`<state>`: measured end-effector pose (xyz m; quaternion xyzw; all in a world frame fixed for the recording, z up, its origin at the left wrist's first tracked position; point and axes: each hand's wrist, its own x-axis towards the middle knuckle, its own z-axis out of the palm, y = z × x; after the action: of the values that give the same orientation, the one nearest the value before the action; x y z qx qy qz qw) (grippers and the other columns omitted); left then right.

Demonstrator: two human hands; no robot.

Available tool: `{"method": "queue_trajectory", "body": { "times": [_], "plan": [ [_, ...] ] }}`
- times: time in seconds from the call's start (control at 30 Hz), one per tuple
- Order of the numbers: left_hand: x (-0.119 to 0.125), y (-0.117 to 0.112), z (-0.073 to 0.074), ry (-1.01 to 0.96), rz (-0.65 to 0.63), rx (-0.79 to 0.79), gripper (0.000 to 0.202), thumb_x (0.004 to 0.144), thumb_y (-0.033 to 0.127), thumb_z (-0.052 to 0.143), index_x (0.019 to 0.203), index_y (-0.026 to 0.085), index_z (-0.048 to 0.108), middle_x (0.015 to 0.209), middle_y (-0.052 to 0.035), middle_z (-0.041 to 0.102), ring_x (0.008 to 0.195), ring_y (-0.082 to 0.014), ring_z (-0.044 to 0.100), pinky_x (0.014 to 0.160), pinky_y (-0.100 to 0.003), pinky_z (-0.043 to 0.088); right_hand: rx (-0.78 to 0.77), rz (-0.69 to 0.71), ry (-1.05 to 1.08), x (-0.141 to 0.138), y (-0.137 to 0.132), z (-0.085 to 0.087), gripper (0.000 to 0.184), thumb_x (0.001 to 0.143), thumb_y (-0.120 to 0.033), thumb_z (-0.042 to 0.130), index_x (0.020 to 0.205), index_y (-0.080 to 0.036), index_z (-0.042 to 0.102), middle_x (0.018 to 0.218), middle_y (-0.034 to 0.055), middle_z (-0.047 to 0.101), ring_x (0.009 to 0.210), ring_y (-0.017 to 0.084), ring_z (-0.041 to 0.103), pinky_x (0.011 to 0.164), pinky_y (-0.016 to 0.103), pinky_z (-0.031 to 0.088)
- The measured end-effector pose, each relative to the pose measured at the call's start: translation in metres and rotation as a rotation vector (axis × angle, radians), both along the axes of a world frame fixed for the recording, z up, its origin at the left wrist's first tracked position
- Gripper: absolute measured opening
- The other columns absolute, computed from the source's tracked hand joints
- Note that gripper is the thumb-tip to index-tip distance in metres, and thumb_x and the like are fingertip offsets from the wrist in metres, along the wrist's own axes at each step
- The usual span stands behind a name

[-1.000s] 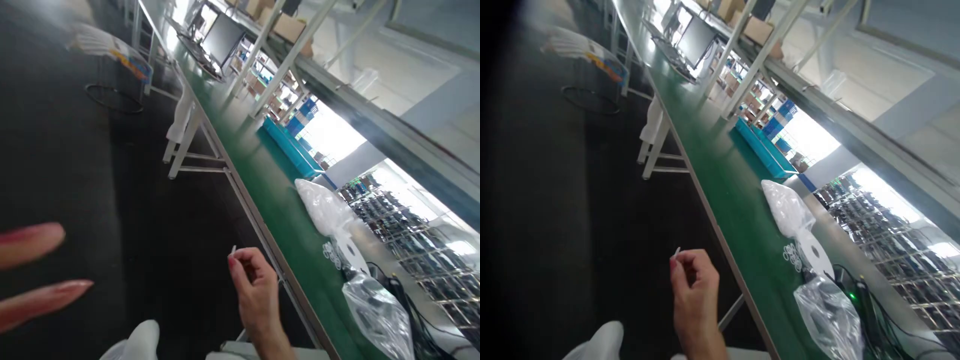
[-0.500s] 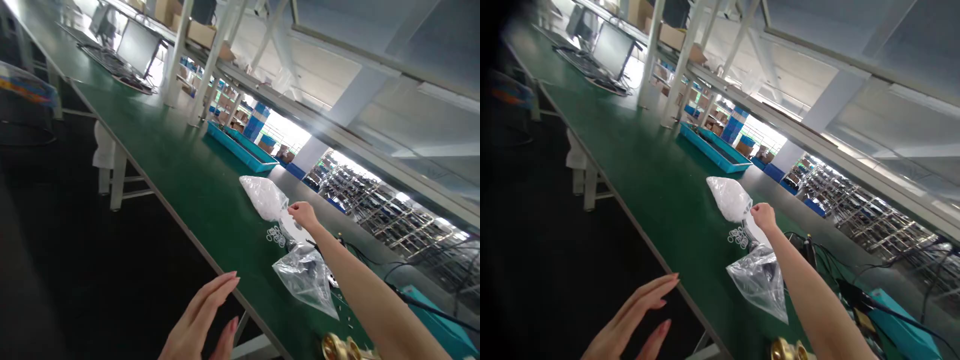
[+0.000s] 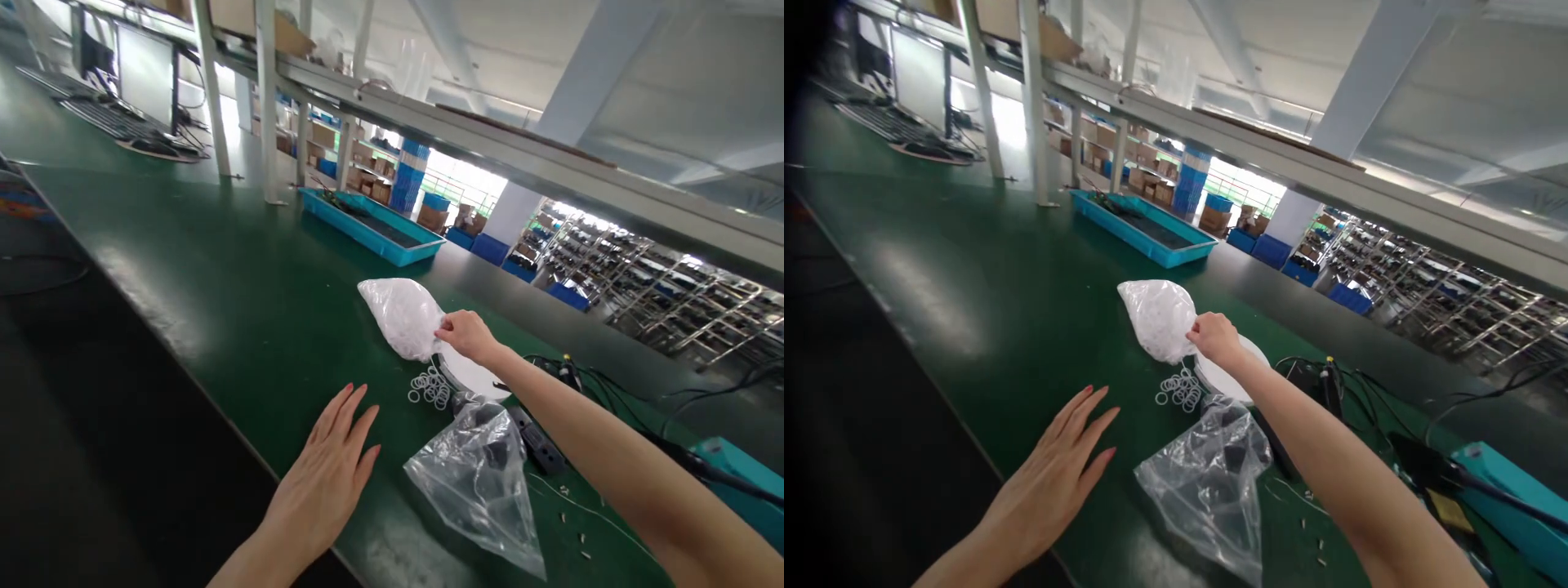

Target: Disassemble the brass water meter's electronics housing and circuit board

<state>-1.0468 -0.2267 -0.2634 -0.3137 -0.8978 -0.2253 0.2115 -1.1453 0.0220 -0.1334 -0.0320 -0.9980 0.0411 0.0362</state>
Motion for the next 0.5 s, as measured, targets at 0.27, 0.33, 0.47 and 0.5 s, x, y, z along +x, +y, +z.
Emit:
{"method": "queue_trajectory", "body": {
  "times": [0.27,0.33,0.47,0.5],
  "plan": [
    [0.0,0.013,0.014,-0.082,-0.022,-0.047,0.041,0.094,0.038,0.036,0.128,0.019,0.046,0.143,-0.0092,0.036,0.137,-0.0271,0.024,0.111,-0.048,0.031,-0.002,0.076,-0.064,0.104,0.047,0.087,0.018,0.082,-0.029,0.055,0.078,-0.02,0.071,0.077,0.0053,0.07,0.072,0.019,0.062,0.062,0.027,0.036],
    [-0.001,0.014,0.01,-0.072,-0.046,-0.043,0.043,0.093,0.04,0.036,0.128,0.018,0.046,0.141,-0.0104,0.038,0.137,-0.0274,0.024,0.111,-0.048,0.03,-0.007,0.065,-0.025,0.155,0.061,0.103,0.019,0.083,-0.028,0.053,0.08,-0.02,0.07,0.077,0.0045,0.07,0.068,0.017,0.061,0.061,0.027,0.036],
    [0.0,0.019,0.001,-0.03,-0.052,-0.041,0.048,0.091,0.045,0.035,0.126,0.013,0.046,0.136,-0.0143,0.042,0.134,-0.0285,0.027,0.111,-0.047,0.027,-0.12,0.057,0.142,0.286,0.078,0.103,0.02,0.085,-0.03,0.051,0.077,-0.021,0.067,0.074,0.0015,0.068,0.062,0.013,0.057,0.059,0.025,0.038],
    [0.003,0.022,0.001,-0.033,-0.05,-0.044,0.049,0.091,0.045,0.034,0.125,0.012,0.047,0.134,-0.0154,0.044,0.133,-0.0289,0.028,0.11,-0.047,0.028,-0.169,0.046,0.169,0.322,0.08,0.098,0.021,0.085,-0.031,0.05,0.076,-0.022,0.066,0.073,0.0004,0.067,0.062,0.013,0.057,0.058,0.025,0.039]
  ]
}}
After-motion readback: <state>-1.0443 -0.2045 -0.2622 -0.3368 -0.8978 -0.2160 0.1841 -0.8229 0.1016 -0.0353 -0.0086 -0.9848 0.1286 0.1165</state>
